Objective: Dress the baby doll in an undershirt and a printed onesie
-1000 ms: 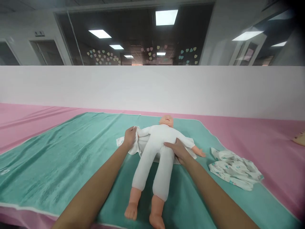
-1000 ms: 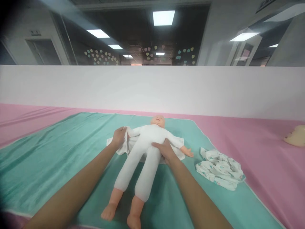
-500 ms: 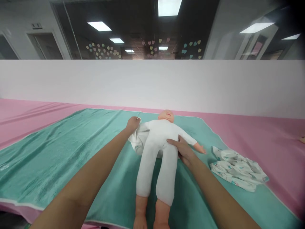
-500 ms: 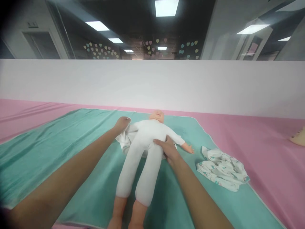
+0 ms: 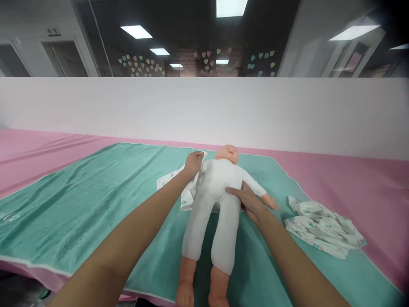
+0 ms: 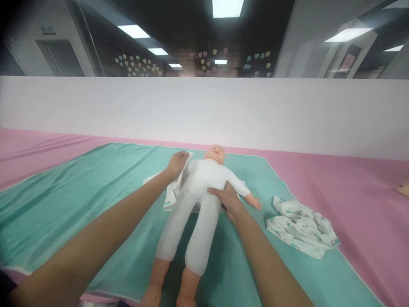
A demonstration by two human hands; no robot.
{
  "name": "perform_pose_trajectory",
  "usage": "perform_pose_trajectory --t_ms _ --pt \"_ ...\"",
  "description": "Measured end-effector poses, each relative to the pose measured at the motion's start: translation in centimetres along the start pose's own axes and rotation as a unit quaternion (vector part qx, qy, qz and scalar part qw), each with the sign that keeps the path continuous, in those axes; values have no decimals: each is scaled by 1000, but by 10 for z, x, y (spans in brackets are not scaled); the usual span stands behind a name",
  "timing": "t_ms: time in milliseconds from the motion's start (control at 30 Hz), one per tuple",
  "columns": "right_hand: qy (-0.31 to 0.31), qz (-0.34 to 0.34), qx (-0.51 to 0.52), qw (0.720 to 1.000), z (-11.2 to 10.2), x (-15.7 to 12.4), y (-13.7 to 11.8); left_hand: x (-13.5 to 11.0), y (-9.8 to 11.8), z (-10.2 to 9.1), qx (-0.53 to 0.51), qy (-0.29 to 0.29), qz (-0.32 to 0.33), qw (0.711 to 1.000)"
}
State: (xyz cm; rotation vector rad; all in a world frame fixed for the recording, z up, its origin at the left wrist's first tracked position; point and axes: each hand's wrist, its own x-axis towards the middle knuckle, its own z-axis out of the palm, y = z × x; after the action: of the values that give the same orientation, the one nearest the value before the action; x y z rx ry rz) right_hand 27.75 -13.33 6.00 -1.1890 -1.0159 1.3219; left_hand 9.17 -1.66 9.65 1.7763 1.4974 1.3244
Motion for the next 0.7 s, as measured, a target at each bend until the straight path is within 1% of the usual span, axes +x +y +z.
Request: perform_pose_trajectory --t_ms 100,167,200,267,367,433,500,533,600,667,700 --pt "-9 12 -10 1000 -5 2 2 -1 10 10 -6 11 -2 1000" --pt "-18 27 -3 999 -9 2 3 0 8 10 -4 4 -17 1000" --pt "-21 38 4 999 -11 2 3 1 4 7 0 -3 -30 1000" --pt "-18 60 12 998 -15 3 3 1 -6 -7 14 -19 -68 997" --pt "-26 68 7 997 -18 5 3 -6 -24 -40 40 -54 -130 989" --pt "-38 58 5 998 -17 7 6 -13 -34 -62 50 -102 -167 979" --pt "-46 52 12 998 -14 8 10 -19 -39 -77 35 -146 -192 970" --pt "-49 50 20 997 -12 9 12 -21 -40 -80 20 -155 -196 968" --pt "-54 39 47 997 -6 10 16 -22 -35 -78 -18 -144 -186 972" --pt "-55 20 76 995 -1 10 18 -21 -24 -72 -49 -120 -167 977" --pt "-53 12 85 995 1 10 19 -20 -17 -68 -68 -122 -154 978"
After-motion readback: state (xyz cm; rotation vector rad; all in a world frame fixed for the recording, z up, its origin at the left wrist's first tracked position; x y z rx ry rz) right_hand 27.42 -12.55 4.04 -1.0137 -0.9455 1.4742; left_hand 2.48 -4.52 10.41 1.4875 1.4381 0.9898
